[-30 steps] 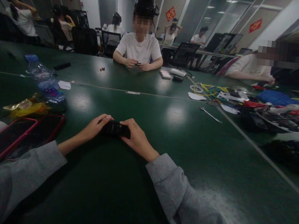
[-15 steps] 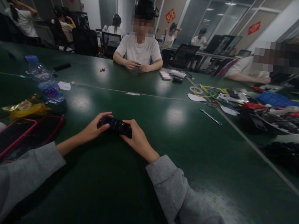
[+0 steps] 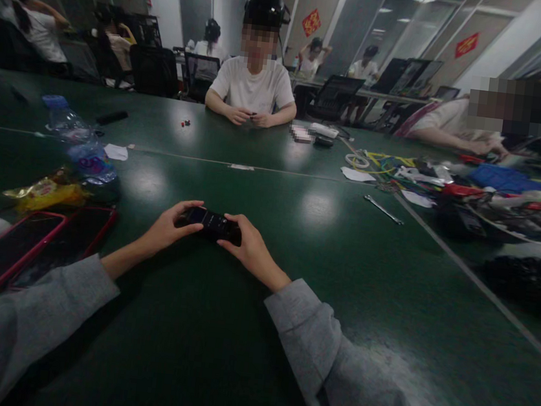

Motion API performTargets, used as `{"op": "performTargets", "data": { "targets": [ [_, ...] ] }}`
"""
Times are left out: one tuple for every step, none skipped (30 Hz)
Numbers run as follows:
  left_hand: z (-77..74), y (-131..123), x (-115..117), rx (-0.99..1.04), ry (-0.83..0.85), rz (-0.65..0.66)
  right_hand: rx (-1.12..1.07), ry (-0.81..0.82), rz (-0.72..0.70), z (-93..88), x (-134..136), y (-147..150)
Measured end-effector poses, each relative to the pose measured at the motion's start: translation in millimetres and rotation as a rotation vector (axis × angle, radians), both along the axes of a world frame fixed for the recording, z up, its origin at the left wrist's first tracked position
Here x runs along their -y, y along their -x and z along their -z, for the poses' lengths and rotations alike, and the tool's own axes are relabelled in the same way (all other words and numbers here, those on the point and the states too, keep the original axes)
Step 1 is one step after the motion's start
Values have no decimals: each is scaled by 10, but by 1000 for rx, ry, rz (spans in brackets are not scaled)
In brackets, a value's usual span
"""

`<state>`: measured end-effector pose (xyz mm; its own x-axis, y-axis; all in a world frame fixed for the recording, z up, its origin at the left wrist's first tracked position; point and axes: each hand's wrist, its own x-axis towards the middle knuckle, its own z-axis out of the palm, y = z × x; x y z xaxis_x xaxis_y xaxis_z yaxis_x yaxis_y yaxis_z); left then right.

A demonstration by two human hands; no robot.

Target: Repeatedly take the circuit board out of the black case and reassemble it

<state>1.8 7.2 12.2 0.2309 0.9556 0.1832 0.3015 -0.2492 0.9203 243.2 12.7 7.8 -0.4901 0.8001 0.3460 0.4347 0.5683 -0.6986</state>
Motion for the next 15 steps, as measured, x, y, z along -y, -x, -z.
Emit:
{"op": "performTargets", "data": {
  "targets": [
    [-11,4,-5,4,16,4,7,-12,5,-3,-1,-1],
    [-22,8,-9,6,28,11,14,-20,10,-7,-2,-3],
    [-30,12,-14,8,31,17,22,-25,14,-10,-2,-4],
    [-35,15,-18,5,28,25,30,-28,19,-12,-1,-4],
    [-36,17,-22,-1,20,32,39,-30,23,-15,0,-5],
    [-34,18,-25,-8,10,38,48,-32,26,-16,2,-5],
    [-29,19,-25,-16,0,38,53,-35,27,-18,4,-5],
    [-23,19,-24,-26,-10,35,54,-37,28,-19,5,-4],
    [-15,19,-21,-35,-20,29,52,-37,28,-19,7,-3],
    [-6,19,-17,-42,-30,24,50,-33,27,-20,8,-3],
    [3,19,-12,-47,-41,21,47,-27,28,-21,10,-2],
    [13,21,-9,-51,-51,20,47,-20,28,-23,12,-1],
    [22,22,-7,-53,-60,19,46,-13,30,-26,14,0],
    [32,24,-7,-53,-64,20,47,-7,31,-28,16,0],
    [41,26,-9,-53,-65,19,47,-4,31,-29,18,0]
  ]
}}
